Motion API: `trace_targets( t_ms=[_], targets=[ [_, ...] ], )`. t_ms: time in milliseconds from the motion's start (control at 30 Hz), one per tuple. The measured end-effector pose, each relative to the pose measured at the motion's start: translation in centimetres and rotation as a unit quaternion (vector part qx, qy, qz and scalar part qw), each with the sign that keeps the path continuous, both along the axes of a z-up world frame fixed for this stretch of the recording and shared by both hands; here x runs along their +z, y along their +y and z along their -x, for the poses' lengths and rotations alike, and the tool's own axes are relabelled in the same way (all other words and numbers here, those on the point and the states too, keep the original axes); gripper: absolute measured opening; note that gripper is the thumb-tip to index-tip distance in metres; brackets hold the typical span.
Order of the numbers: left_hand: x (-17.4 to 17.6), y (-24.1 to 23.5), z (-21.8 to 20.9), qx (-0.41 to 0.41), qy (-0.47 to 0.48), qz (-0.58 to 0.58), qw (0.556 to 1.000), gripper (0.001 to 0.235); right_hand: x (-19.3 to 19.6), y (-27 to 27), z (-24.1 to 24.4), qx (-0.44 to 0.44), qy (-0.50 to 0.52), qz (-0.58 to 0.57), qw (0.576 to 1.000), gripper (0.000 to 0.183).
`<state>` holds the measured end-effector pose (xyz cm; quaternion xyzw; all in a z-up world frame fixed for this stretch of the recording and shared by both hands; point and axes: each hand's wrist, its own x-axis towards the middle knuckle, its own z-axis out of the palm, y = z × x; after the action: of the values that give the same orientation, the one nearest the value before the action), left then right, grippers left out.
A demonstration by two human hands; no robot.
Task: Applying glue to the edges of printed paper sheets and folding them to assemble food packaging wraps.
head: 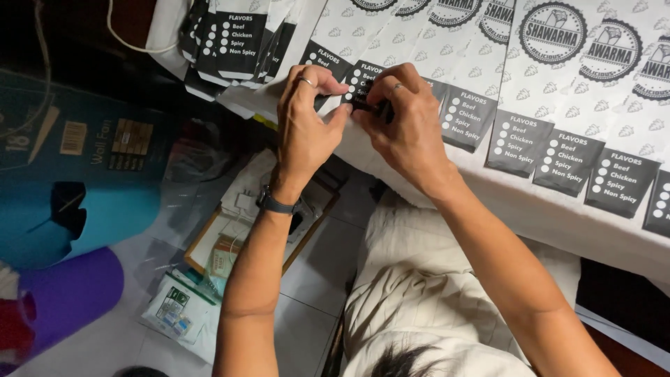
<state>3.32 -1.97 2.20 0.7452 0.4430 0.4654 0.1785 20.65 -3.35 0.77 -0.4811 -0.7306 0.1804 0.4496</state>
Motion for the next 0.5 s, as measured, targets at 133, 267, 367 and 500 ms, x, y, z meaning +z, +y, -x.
trace_targets(
  t_ms=[133, 267, 367, 500],
  targets=[
    [-0.6, -0.7, -0.8, 0.029, -0.060, 0.049, 0.997, 0.036, 0.0, 0.3, -0.3, 0.006, 0.010, 0.046, 0.999, 0.027],
    [-1.8, -0.7, -1.2, 0.045, -0.102, 0.048, 0.993, 0.028, 1.2, -0.1, -0.9, 0.028, 0.027, 0.068, 0.997, 0.029],
    [-2.7, -0.9, -1.3, 0.041, -0.104, 0.050, 0.992, 0.026, 1.2, -0.3, -1.0, 0.035, 0.030, 0.074, 0.996, 0.032],
    [-2.6, -1.0, -1.2, 0.039, -0.074, 0.025, 0.996, 0.039, 1.1, -0.1, -1.0, 0.027, 0.012, 0.062, 0.998, 0.028]
  ],
)
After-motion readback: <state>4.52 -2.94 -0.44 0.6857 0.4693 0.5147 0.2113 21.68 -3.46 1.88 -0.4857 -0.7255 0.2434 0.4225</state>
